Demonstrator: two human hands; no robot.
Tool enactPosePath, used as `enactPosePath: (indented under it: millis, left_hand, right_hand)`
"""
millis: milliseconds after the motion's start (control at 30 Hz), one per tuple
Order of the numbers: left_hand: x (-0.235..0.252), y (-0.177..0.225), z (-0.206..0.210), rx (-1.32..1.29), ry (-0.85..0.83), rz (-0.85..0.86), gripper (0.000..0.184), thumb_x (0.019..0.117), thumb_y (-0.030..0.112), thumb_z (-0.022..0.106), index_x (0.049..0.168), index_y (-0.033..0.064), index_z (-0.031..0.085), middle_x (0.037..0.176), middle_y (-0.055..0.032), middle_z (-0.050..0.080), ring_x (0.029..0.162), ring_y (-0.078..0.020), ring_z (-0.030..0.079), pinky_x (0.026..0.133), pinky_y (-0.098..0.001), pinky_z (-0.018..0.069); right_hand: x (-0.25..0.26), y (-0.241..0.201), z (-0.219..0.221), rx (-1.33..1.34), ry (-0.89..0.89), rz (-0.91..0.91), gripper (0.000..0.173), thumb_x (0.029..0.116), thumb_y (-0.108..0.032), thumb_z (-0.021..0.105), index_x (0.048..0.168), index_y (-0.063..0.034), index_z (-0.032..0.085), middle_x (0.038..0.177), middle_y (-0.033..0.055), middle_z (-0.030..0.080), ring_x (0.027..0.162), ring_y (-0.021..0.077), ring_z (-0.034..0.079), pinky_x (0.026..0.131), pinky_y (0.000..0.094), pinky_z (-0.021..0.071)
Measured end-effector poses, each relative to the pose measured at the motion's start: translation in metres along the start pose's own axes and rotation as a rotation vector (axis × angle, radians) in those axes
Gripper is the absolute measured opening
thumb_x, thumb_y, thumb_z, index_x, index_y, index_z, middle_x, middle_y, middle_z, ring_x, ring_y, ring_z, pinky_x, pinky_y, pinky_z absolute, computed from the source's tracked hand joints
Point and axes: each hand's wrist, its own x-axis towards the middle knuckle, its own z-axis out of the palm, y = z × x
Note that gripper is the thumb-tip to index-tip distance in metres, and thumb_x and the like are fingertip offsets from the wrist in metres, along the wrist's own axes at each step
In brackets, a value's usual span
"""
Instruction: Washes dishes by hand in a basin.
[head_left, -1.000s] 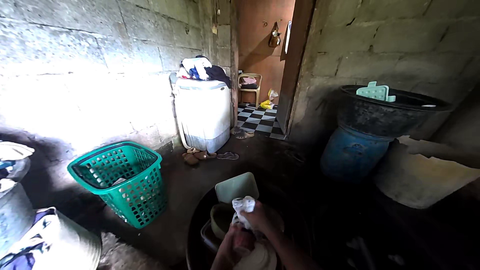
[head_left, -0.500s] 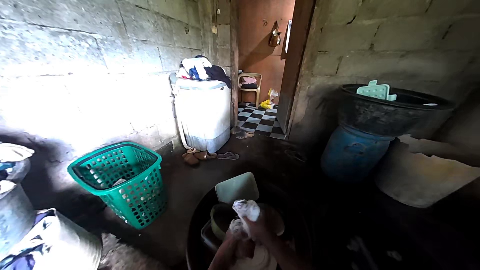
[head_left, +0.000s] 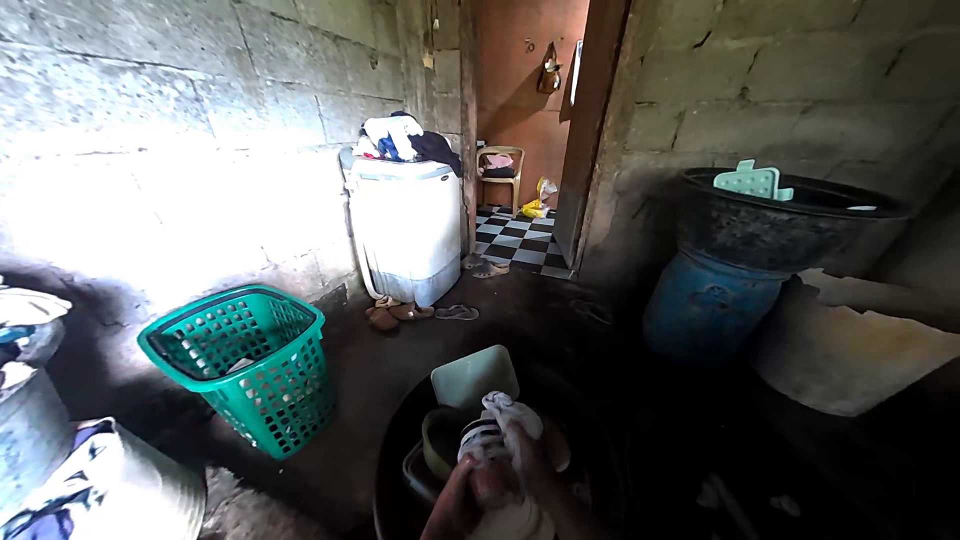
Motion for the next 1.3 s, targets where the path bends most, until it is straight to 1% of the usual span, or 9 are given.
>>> enactPosePath:
  millis: [167,333,433,600,800,867,1000,1167,1300]
  left_hand:
    - [0.002,0.014,0.01,0.212,0.177,-0.138,0.04,0.096,0.008,0.057,0.133,-0.0007,0.046,0.09,-0.0122,0.064,0.074,-0.0181,0.065,0.066,-0.0378,0.0569]
    - [0.002,0.008,-0.002,0.079,0.093,-0.037,0.026,0.1053,0.019,0.037,0.111,0.0039,0.057,0.079,-0.0025,0.066,0.07,-0.011,0.065,0.066,-0.0316,0.0582]
    - [0.003,-0.006,-0.008,-0.065,-0.008,-0.022,0.038,0.105,0.029,0.027,0.106,0.011,0.061,0.081,-0.0012,0.071,0.074,-0.0112,0.07,0.068,-0.0321,0.0608]
    - [0.006,0.003,0.009,0.361,0.226,-0.154,0.038,0.1069,0.015,0.049,0.137,-0.0072,0.044,0.108,-0.0168,0.061,0.089,-0.0178,0.061,0.083,-0.038,0.0536]
    - [0.013,-0.014,0.008,0.028,0.277,0.12,0.03,0.1072,0.017,0.041,0.122,-0.0046,0.056,0.09,-0.0098,0.068,0.077,-0.0144,0.068,0.07,-0.0327,0.0592]
    - [0.015,-0.016,0.009,-0.146,0.23,0.191,0.037,0.1076,0.024,0.027,0.112,0.0043,0.058,0.082,-0.0031,0.069,0.073,-0.0102,0.069,0.067,-0.0287,0.06]
    - [0.014,-0.013,0.015,-0.105,0.491,0.119,0.031,0.1065,0.023,0.048,0.109,-0.0048,0.061,0.087,-0.013,0.067,0.078,-0.0191,0.066,0.073,-0.0384,0.0572]
    - [0.01,0.0,-0.002,-0.058,0.121,-0.238,0.042,0.1109,0.033,0.032,0.119,0.0023,0.06,0.096,-0.0127,0.07,0.086,-0.022,0.069,0.076,-0.0409,0.0593]
    - [-0.001,0.007,0.01,-0.167,-0.036,-0.199,0.044,0.1112,0.031,0.024,0.114,0.0081,0.062,0.092,-0.0075,0.073,0.085,-0.0172,0.072,0.077,-0.036,0.0619]
  right_hand:
    - [-0.007,-0.054,0.014,-0.567,-0.15,0.072,0.055,0.0978,-0.02,0.07,0.139,0.0112,0.053,0.137,0.0283,0.06,0.132,0.0331,0.057,0.116,0.043,0.0406]
    - [-0.012,-0.019,0.007,0.123,0.017,0.225,0.03,0.1097,-0.015,0.043,0.129,0.0049,0.055,0.102,0.0103,0.065,0.084,0.0078,0.062,0.078,0.0249,0.0535]
    - [-0.012,-0.01,0.002,0.062,0.001,0.209,0.033,0.1096,-0.014,0.044,0.133,0.0067,0.055,0.114,0.0148,0.065,0.099,0.0108,0.062,0.09,0.026,0.0514]
    - [0.003,-0.037,0.011,-0.585,-0.338,-0.003,0.037,0.1037,-0.017,0.058,0.132,0.0068,0.063,0.133,0.0238,0.065,0.129,0.0295,0.059,0.114,0.0414,0.0419]
    - [-0.002,-0.043,0.012,-0.05,-0.128,0.245,0.028,0.1069,-0.013,0.052,0.127,0.0061,0.059,0.106,0.0128,0.066,0.092,0.011,0.062,0.085,0.0263,0.0525]
    - [-0.011,-0.037,0.003,0.036,-0.136,0.329,0.034,0.1103,-0.018,0.045,0.132,0.0049,0.056,0.11,0.0132,0.065,0.093,0.0111,0.061,0.086,0.0272,0.0516]
    - [-0.01,-0.006,0.001,0.001,-0.07,0.37,0.037,0.112,-0.02,0.039,0.134,0.0046,0.056,0.119,0.018,0.064,0.103,0.018,0.062,0.093,0.034,0.0517]
    - [-0.022,-0.058,-0.017,-0.175,-0.243,0.266,0.029,0.1078,-0.006,0.044,0.127,0.0078,0.061,0.118,0.0157,0.066,0.105,0.0122,0.061,0.098,0.0263,0.0482]
    - [0.005,0.001,-0.04,0.175,-0.313,0.143,0.03,0.1081,-0.012,0.043,0.123,0.0039,0.063,0.108,0.0084,0.071,0.098,0.0089,0.067,0.091,0.0259,0.0558]
